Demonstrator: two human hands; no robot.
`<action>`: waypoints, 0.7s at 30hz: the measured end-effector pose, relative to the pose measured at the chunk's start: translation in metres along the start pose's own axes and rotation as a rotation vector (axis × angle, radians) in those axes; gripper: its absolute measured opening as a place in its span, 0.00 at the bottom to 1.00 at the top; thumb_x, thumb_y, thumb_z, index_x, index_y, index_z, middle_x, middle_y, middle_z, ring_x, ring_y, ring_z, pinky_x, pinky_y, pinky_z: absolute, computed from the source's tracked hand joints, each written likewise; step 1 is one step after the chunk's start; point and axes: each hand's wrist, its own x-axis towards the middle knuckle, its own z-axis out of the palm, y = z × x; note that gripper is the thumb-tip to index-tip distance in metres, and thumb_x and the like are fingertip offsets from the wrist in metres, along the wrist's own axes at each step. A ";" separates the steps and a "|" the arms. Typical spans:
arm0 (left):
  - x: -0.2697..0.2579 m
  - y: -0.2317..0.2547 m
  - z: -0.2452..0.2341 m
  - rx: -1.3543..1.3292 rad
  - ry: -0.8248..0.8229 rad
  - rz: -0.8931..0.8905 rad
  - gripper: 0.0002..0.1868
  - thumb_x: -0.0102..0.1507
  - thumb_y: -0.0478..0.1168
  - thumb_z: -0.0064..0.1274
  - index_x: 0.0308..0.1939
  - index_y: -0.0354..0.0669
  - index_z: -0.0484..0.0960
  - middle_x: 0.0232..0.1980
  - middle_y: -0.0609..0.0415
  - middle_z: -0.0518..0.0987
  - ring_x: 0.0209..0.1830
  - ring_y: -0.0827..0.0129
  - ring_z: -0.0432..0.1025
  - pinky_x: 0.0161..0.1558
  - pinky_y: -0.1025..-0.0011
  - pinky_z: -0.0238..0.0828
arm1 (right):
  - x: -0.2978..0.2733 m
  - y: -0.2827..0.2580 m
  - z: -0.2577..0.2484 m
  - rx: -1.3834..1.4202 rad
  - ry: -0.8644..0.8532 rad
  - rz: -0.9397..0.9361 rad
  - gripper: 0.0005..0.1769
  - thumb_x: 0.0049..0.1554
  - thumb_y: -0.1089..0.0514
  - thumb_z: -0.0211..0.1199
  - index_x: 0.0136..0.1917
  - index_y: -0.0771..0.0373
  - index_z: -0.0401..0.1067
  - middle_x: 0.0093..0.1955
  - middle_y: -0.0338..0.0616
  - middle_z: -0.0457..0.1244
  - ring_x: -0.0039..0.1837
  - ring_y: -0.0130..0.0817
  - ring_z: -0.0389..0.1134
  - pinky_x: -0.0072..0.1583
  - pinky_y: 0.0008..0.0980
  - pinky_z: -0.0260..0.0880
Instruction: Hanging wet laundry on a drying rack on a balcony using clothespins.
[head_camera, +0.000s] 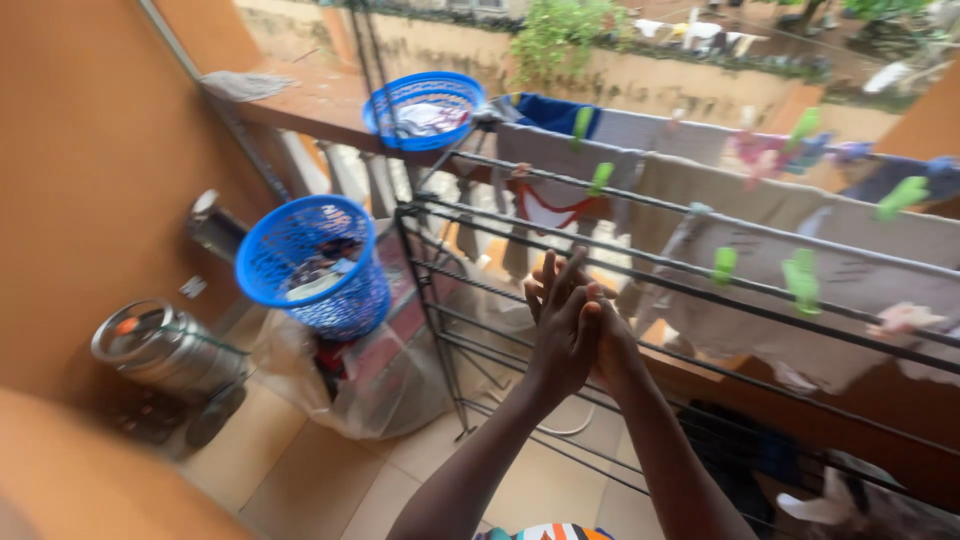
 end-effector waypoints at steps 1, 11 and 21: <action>0.008 0.009 0.008 0.004 0.003 0.057 0.25 0.77 0.53 0.26 0.60 0.51 0.80 0.83 0.47 0.60 0.90 0.48 0.37 0.83 0.47 0.25 | -0.005 -0.010 -0.018 0.023 0.024 0.022 0.41 0.67 0.37 0.45 0.83 0.64 0.48 0.79 0.58 0.54 0.75 0.41 0.60 0.70 0.39 0.62; 0.093 0.028 0.099 -0.208 -0.080 0.169 0.16 0.77 0.47 0.38 0.59 0.44 0.77 0.76 0.44 0.68 0.81 0.48 0.57 0.79 0.53 0.55 | -0.085 -0.178 -0.090 -0.693 0.288 -0.249 0.26 0.66 0.42 0.53 0.61 0.67 0.71 0.55 0.51 0.70 0.58 0.38 0.73 0.62 0.39 0.74; 0.168 -0.037 0.183 -1.284 -0.243 -0.827 0.29 0.71 0.49 0.44 0.71 0.36 0.63 0.70 0.40 0.67 0.69 0.53 0.63 0.70 0.50 0.59 | -0.115 -0.289 -0.229 -0.585 0.702 -0.450 0.13 0.69 0.54 0.55 0.64 0.59 0.67 0.63 0.45 0.64 0.68 0.38 0.64 0.67 0.46 0.64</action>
